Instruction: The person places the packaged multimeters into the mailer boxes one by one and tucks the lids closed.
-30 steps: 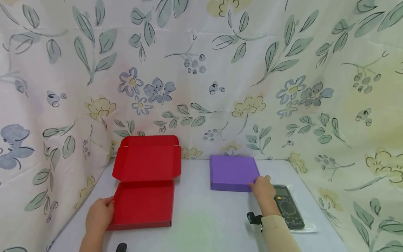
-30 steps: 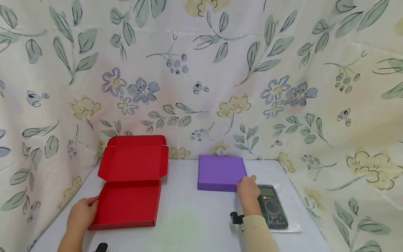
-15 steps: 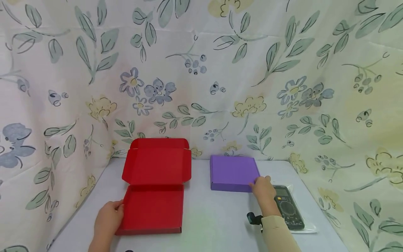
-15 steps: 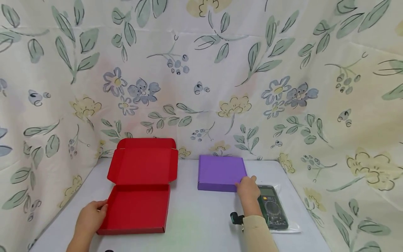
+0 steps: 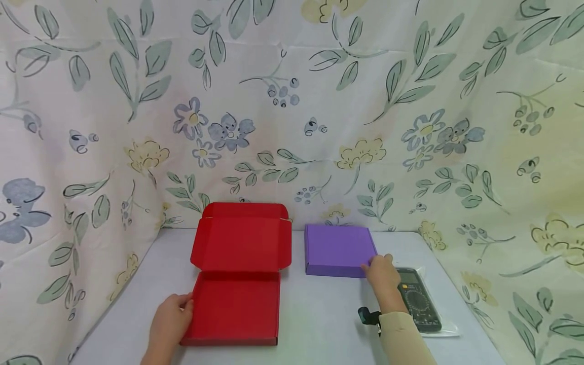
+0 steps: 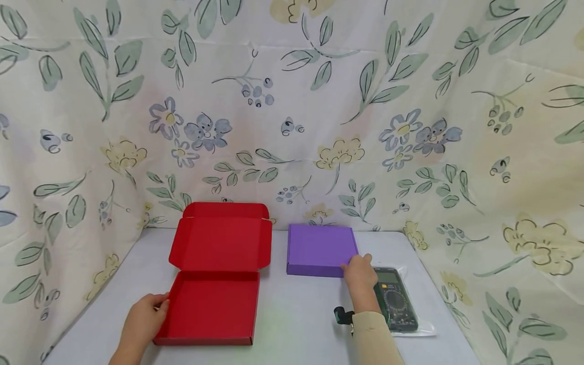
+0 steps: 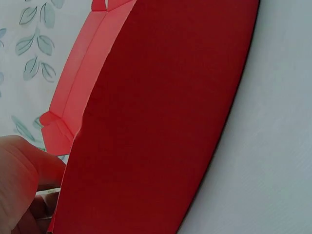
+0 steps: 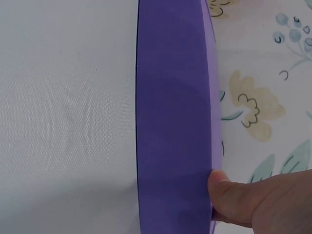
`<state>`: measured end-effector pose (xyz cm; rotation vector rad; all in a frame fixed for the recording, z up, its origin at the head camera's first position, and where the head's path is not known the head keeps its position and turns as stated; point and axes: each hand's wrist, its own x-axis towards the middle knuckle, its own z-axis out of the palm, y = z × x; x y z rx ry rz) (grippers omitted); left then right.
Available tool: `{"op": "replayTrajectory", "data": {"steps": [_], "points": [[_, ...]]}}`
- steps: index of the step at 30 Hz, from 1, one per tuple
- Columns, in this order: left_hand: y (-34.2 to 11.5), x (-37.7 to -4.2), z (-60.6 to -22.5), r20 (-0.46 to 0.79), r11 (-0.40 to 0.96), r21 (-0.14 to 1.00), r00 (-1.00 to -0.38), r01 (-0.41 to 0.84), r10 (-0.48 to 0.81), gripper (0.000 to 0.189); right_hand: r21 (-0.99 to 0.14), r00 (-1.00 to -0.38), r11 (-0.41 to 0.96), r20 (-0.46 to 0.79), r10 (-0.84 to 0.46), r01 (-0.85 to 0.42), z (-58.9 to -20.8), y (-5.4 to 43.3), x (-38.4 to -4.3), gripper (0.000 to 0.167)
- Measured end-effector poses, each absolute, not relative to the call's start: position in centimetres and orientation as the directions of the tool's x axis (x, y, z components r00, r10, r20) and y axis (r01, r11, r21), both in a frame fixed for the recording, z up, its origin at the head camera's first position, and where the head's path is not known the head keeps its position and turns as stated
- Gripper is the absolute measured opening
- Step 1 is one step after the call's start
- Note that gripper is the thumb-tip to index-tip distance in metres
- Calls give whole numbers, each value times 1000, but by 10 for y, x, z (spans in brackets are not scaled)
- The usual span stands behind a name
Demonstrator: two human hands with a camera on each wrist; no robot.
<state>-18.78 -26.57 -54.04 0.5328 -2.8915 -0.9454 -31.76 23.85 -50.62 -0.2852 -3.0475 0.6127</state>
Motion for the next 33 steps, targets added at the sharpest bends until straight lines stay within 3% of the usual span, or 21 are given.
{"op": "replayTrajectory", "data": {"steps": [10, 33], "points": [[-245, -180, -538, -2, 771, 588, -953, -245, -302, 36, -389, -985, 906, -11, 174, 164, -508, 241, -317, 35], [-194, -163, -535, -17, 789, 583, -974, -192, -224, 33, -393, -984, 904, -16, 177, 169, -506, 239, -316, 36]]}}
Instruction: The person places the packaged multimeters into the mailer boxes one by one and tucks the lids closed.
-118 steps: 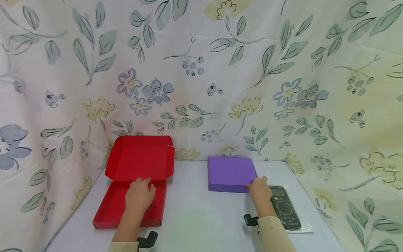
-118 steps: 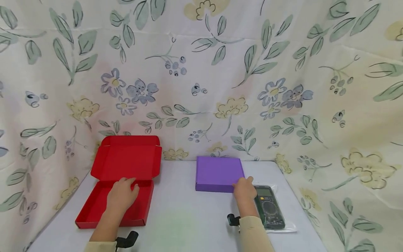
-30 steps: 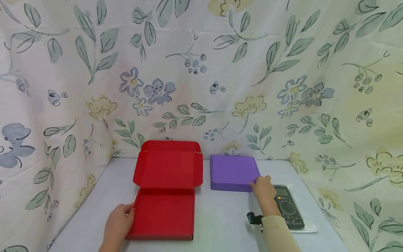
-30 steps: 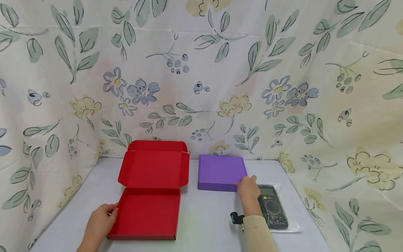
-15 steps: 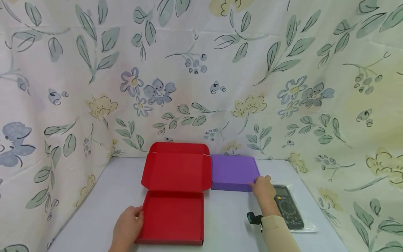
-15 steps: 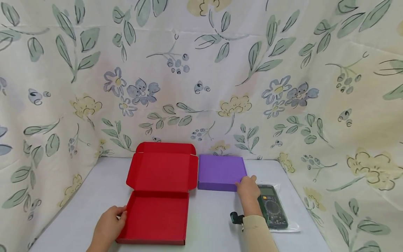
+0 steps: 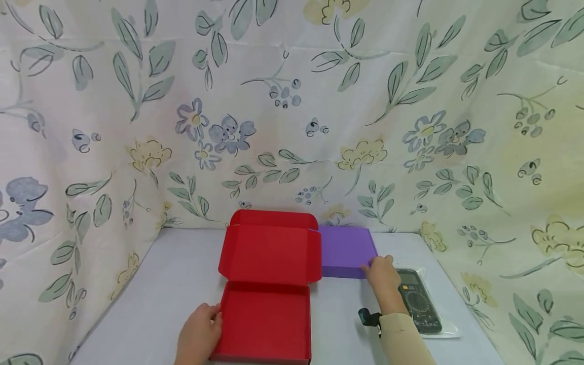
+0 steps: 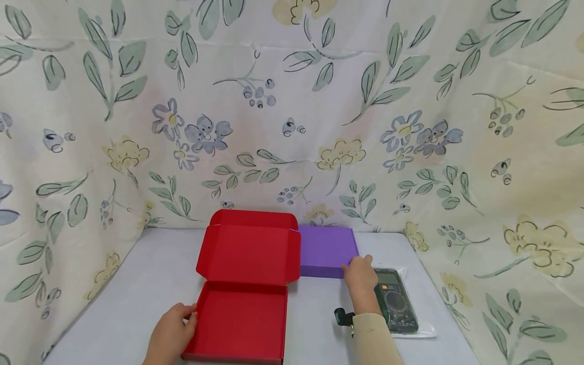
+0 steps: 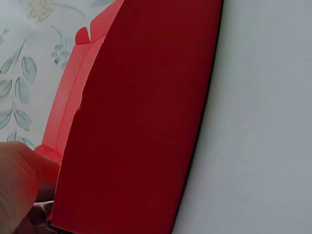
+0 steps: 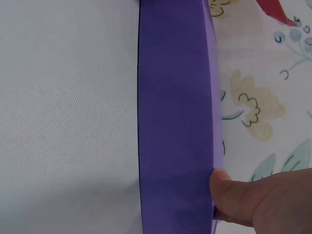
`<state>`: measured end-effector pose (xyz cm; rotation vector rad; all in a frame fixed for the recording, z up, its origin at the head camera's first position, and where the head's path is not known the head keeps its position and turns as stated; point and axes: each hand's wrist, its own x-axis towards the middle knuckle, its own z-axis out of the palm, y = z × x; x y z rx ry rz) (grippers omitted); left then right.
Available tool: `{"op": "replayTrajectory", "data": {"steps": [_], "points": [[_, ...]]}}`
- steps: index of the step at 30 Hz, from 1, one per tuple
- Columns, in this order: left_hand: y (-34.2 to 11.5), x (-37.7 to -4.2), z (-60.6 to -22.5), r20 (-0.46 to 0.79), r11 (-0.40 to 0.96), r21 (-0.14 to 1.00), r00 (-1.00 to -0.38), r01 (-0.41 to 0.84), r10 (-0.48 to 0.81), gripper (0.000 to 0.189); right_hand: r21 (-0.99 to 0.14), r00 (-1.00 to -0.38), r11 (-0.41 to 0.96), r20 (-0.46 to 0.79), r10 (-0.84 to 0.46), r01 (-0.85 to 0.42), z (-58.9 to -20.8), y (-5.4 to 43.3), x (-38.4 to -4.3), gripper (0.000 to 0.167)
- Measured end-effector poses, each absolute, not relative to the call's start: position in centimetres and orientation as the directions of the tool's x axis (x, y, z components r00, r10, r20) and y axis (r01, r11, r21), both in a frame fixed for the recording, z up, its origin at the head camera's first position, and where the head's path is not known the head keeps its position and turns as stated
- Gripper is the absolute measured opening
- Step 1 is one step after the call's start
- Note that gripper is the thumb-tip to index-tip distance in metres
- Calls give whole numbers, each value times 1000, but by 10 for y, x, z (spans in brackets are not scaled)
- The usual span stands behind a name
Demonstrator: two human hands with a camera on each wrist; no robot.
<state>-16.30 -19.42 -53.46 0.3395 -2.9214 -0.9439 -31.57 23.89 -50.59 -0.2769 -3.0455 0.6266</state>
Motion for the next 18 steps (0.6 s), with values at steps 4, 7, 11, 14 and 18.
{"op": "replayTrajectory", "data": {"steps": [4, 7, 11, 14, 18], "points": [[-186, -160, -537, 14, 795, 583, -976, -167, -215, 31, -394, -986, 906, 1, 168, 154, -511, 241, -316, 39], [-184, -160, -539, 36, 803, 575, -975, -158, -217, 30, -388, -987, 912, 23, 157, 136, -517, 243, -315, 40], [-185, -160, -539, 45, 796, 585, -973, -157, -225, 30, -390, -986, 915, 76, 146, 106, -523, 243, -312, 40], [-186, -160, -540, 51, 786, 600, -973, -151, -226, 30, -386, -984, 919, 115, 134, 80, -525, 246, -310, 41], [-188, -158, -542, 69, 781, 609, -972, -137, -224, 30, -330, -989, 944, 129, 67, 21, -526, 252, -303, 46]]}}
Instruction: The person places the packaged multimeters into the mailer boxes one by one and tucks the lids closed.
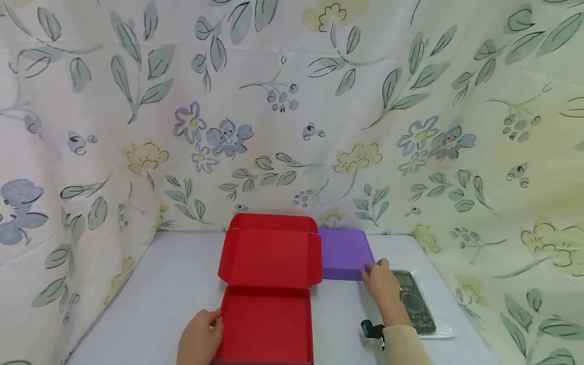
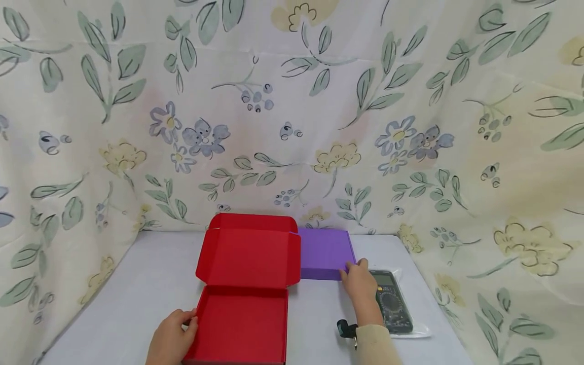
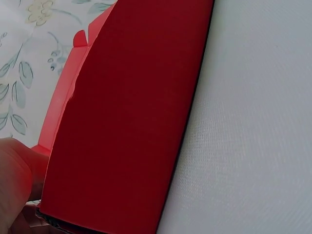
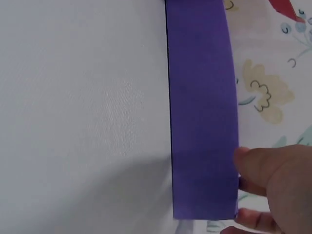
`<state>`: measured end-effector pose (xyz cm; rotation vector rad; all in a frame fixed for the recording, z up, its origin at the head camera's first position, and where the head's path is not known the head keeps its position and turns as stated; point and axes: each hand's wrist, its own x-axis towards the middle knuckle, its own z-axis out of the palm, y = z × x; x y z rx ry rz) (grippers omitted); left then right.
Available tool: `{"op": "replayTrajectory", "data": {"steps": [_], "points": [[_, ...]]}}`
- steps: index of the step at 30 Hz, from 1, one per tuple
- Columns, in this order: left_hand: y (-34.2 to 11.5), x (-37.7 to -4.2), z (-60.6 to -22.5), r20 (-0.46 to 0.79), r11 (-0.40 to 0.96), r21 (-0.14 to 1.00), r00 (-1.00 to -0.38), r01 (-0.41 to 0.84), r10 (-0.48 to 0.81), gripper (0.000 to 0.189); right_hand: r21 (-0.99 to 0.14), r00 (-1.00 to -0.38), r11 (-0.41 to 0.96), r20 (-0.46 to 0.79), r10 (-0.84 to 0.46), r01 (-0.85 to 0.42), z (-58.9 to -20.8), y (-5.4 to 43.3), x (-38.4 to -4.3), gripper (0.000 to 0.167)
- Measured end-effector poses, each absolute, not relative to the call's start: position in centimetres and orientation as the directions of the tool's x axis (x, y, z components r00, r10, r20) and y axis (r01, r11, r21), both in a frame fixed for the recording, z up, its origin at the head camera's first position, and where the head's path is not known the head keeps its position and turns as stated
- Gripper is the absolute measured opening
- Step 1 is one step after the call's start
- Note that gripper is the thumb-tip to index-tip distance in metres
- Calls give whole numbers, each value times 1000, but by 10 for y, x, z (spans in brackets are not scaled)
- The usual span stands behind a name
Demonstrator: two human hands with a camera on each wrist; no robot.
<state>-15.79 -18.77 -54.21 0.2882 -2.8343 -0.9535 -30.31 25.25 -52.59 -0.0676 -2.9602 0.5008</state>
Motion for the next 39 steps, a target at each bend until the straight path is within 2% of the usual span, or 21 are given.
{"op": "replayTrajectory", "data": {"steps": [5, 9, 12, 19, 28, 39], "points": [[-191, -156, -545, 70, 766, 628, -971, -135, -228, 31, -282, -979, 957, 204, -2, -61, -527, 257, -289, 47], [-191, -157, -545, 65, 755, 643, -973, -129, -221, 30, -257, -951, 963, 308, 7, -76, -528, 264, -278, 47], [-190, -157, -545, 32, 745, 649, -973, -156, -231, 30, -267, -942, 962, 333, 45, -49, -528, 269, -269, 50], [-191, -157, -547, 37, 739, 656, -971, -154, -235, 31, -324, -961, 940, 209, 179, 104, -521, 285, -254, 66], [-192, -157, -543, -8, 712, 681, -973, -174, -231, 34, -281, -967, 937, 88, 240, 207, -522, 308, -246, 76], [-192, -157, -543, -26, 699, 691, -973, -185, -231, 37, -340, -953, 891, -80, 291, 300, -520, 329, -243, 102]]}}
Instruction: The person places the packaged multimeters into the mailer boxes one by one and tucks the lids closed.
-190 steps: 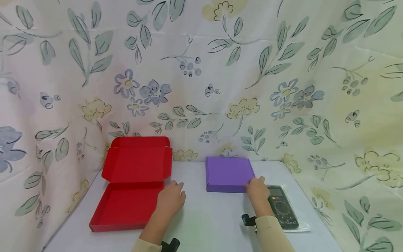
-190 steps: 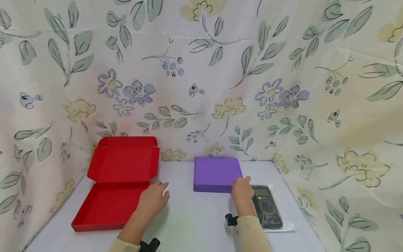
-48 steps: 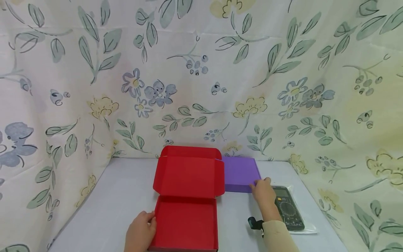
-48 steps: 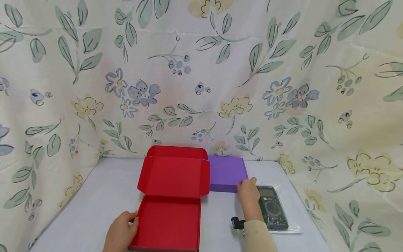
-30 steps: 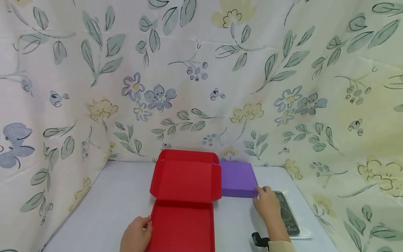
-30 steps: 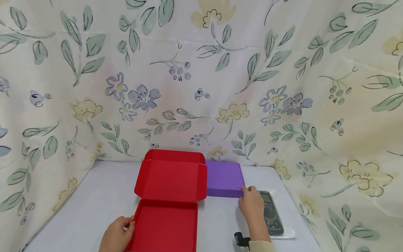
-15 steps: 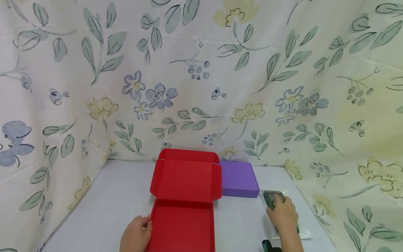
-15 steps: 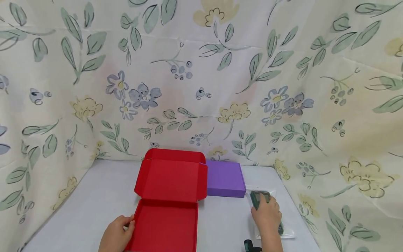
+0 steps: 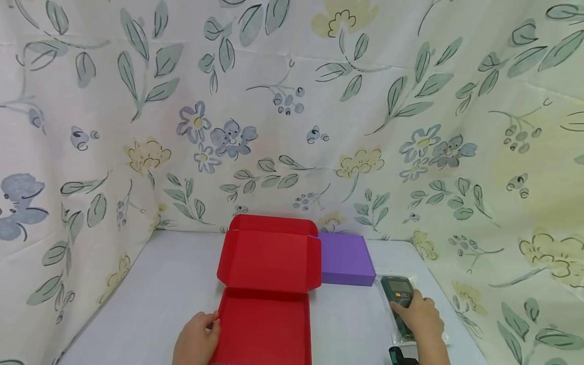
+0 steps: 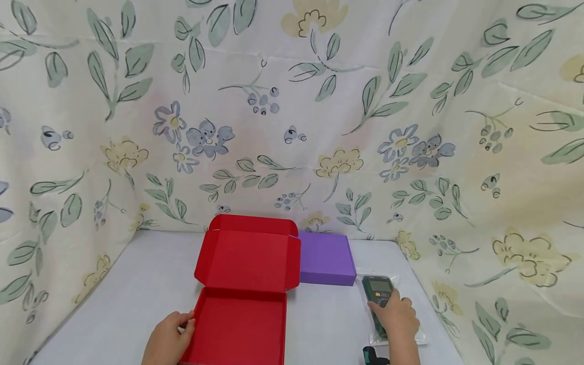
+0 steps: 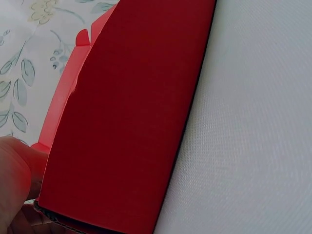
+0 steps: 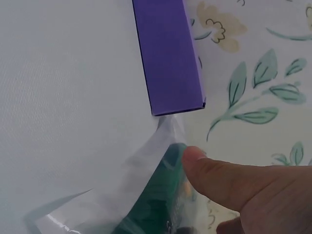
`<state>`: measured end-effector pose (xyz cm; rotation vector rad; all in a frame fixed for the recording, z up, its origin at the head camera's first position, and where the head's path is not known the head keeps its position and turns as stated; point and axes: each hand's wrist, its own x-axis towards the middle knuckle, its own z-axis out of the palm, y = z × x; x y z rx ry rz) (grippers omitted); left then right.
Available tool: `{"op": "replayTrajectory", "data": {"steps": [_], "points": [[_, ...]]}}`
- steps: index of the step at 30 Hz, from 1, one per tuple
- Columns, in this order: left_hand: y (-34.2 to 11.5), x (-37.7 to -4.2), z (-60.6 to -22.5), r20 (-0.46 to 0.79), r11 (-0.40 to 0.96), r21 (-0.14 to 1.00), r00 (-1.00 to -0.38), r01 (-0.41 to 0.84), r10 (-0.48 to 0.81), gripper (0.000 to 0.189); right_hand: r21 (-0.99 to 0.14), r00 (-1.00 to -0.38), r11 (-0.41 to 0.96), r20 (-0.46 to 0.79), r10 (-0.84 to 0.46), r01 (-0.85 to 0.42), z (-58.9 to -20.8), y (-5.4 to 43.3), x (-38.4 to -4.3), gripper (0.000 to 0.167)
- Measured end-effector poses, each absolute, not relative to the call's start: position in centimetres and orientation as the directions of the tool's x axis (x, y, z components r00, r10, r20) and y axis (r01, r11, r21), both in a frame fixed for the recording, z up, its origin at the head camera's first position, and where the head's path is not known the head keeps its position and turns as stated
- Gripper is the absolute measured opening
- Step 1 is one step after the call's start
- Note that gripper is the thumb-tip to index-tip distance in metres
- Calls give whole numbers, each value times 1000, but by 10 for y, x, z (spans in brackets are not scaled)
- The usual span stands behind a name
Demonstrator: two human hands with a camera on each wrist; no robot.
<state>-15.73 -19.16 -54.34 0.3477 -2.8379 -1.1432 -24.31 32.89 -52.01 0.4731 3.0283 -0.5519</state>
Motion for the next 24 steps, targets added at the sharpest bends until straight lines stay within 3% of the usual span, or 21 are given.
{"op": "replayTrajectory", "data": {"steps": [12, 24], "points": [[-192, -158, -542, -41, 696, 690, -971, -198, -236, 36, -333, -928, 867, -122, 351, 371, -523, 330, -248, 81], [-193, -157, -541, -37, 699, 689, -972, -195, -234, 36, -328, -915, 855, -185, 359, 402, -513, 329, -258, 81]]}}
